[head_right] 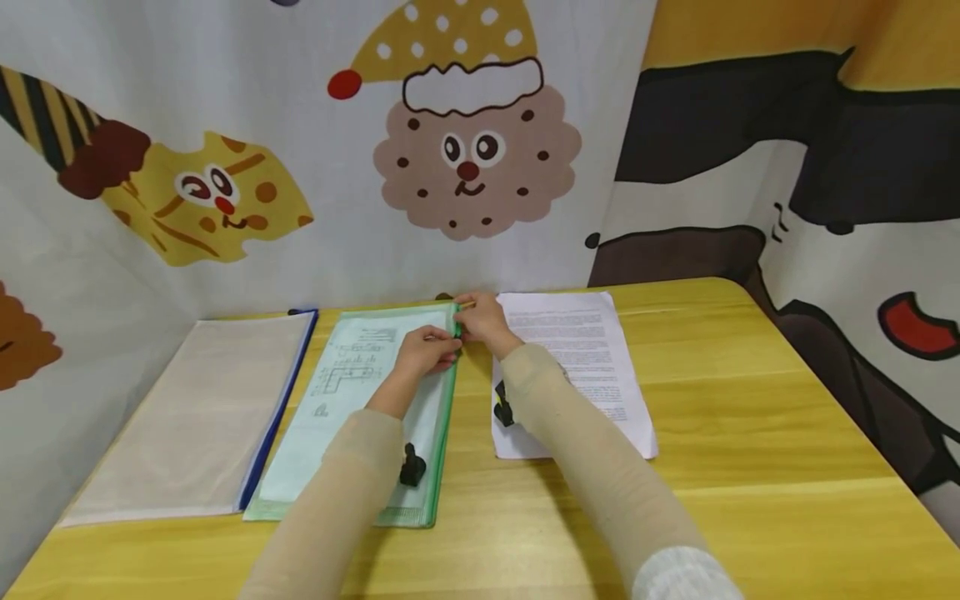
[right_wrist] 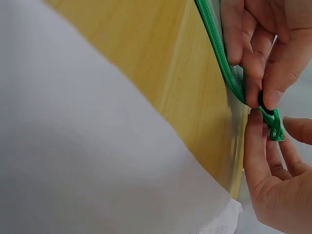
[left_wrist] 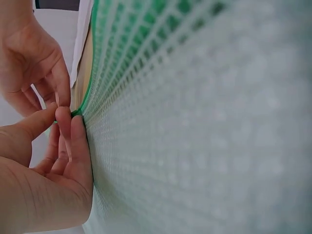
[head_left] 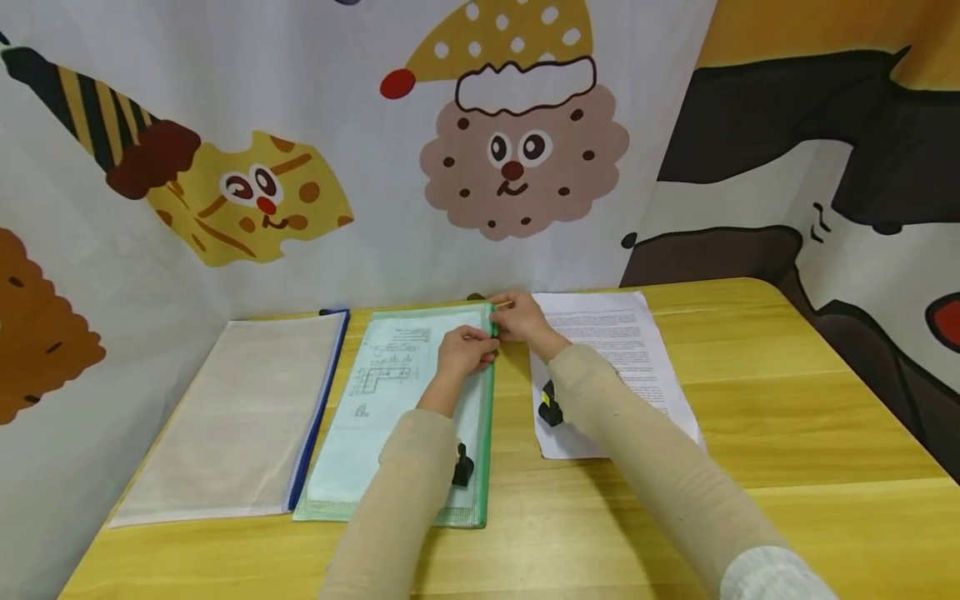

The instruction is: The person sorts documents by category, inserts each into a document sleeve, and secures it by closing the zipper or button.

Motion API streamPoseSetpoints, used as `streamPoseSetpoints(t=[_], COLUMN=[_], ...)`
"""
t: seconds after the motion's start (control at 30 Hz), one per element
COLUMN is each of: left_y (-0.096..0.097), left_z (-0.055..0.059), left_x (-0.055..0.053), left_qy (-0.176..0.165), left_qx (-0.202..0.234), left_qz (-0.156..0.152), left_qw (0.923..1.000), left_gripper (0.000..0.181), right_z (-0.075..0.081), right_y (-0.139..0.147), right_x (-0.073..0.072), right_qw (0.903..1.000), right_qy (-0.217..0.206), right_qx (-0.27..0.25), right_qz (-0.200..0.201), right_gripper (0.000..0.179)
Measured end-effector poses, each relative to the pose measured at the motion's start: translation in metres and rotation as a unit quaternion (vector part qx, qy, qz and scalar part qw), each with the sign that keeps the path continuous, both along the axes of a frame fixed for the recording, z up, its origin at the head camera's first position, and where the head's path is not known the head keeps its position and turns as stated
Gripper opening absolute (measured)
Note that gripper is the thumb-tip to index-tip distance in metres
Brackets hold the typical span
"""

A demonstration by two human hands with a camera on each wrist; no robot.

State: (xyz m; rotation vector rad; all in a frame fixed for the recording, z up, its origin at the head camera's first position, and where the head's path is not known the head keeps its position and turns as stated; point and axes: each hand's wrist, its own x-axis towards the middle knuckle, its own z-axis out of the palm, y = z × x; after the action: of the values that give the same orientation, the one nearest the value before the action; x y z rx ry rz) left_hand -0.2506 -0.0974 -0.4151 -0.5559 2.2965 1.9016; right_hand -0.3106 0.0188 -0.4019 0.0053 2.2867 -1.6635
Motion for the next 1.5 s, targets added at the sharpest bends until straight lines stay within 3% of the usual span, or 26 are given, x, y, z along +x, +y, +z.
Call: streamPoseSetpoints(t=[0.47, 0.83, 1.33, 1.5], left_y=[0.001, -0.001, -0.008, -0.013], left_z=[0.004, 0.004, 0.011, 0.015], left_x=[0.002, 0.005, 0.017, 0.025], left_qy=[-0.004, 0.0, -0.025, -0.048], left_qx=[-0.011, -0.039, -0.061, -0.074], left_qz=[-0.019, -0.044, -0.08, -0.131], left_qw=[0.9997, 0.9983, 0.9947, 0.9874], left_gripper=[0.014, 0.015, 0.012, 0.014], right_z=[-0.002, -0.005, -0.005, -0.002], right_y=[-0.006, -0.008, -0.009, -0.008], right_x=[0.0, 0.0, 0.0, -0.002], right_qw=[0.9981, 0.9956, 0.9905, 0.9892], right_qy=[0.028, 0.05, -0.007, -0.007], right_qx=[-0.031, -0.02, -0.077, -0.091], right_qz=[-0.046, -0.076, -0.113, -0.115], right_gripper=[0.025, 0.019, 0.023, 0.022])
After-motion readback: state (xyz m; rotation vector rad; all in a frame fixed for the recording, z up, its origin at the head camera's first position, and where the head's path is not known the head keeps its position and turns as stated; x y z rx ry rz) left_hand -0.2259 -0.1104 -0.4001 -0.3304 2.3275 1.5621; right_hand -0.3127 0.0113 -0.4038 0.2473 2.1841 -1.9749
